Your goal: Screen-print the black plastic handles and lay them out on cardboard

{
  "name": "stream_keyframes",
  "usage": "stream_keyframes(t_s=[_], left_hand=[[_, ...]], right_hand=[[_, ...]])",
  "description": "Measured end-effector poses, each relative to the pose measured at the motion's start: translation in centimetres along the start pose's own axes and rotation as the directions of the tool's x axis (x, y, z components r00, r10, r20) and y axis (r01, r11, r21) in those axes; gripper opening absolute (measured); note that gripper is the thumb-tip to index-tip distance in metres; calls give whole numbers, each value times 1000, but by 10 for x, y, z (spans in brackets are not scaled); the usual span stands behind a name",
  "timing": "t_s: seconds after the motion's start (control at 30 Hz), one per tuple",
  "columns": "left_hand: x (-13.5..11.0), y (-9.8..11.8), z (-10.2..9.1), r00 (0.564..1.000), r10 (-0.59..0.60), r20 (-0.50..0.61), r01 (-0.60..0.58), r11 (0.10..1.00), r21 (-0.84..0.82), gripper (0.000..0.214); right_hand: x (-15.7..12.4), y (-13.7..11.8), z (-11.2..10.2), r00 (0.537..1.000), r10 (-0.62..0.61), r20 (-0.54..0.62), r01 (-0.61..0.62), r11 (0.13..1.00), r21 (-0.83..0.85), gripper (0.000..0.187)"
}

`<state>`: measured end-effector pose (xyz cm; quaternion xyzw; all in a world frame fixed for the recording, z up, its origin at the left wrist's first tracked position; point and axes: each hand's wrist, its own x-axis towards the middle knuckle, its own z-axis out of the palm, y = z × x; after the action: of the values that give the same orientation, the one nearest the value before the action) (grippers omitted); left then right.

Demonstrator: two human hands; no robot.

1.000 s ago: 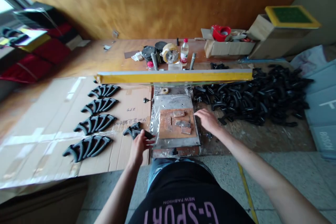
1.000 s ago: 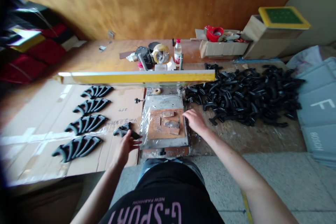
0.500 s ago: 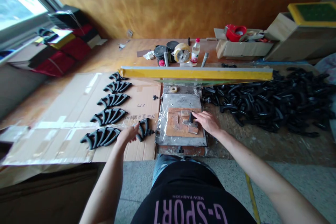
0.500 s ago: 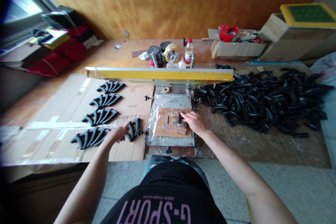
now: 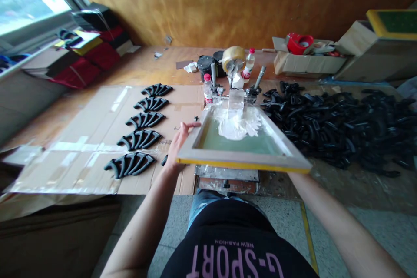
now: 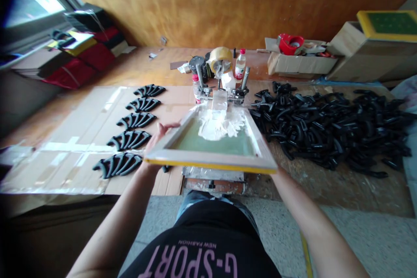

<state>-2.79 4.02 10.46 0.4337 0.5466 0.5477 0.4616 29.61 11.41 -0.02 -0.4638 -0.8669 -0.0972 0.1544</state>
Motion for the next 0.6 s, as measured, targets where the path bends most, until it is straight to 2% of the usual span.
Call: stream_keyframes(t_s=[0.1,0.2,0.23,0.3,0.4,0.47,0.53,0.6], left_hand=[[-24,-56,-15,973,-229,5,227,968,105,55],[-28,-107,-18,951,-310,-14,309,941,140,72],[-26,-119,-17,949,-315,-21,314,936,161,75],[-22,-134,-16,948,-319,-19,316,927,204,73],[-18,-138,-18,942,-334,-9,329,921,210,67],[-19,-136,-19,938,-345,-28,344,919,195,64],[-21,-135,-19,933,-357,-51,360,917,171,61],[-22,-135,-19,928,-370,-48,373,916,150,59]], right_hand=[[27,18,-14,971,210,-117,-205,977,57,35],[70,-3,-19,959,255,-119,-227,951,209,54],[83,-16,-19,972,226,-70,-204,949,239,57],[98,-43,-17,984,151,90,-169,953,252,44],[85,-69,-15,961,32,275,-102,964,247,15],[61,-74,-18,945,-137,297,51,959,279,13],[40,-72,-25,902,-325,284,218,911,349,20],[30,-67,-31,863,-419,283,282,864,417,20]])
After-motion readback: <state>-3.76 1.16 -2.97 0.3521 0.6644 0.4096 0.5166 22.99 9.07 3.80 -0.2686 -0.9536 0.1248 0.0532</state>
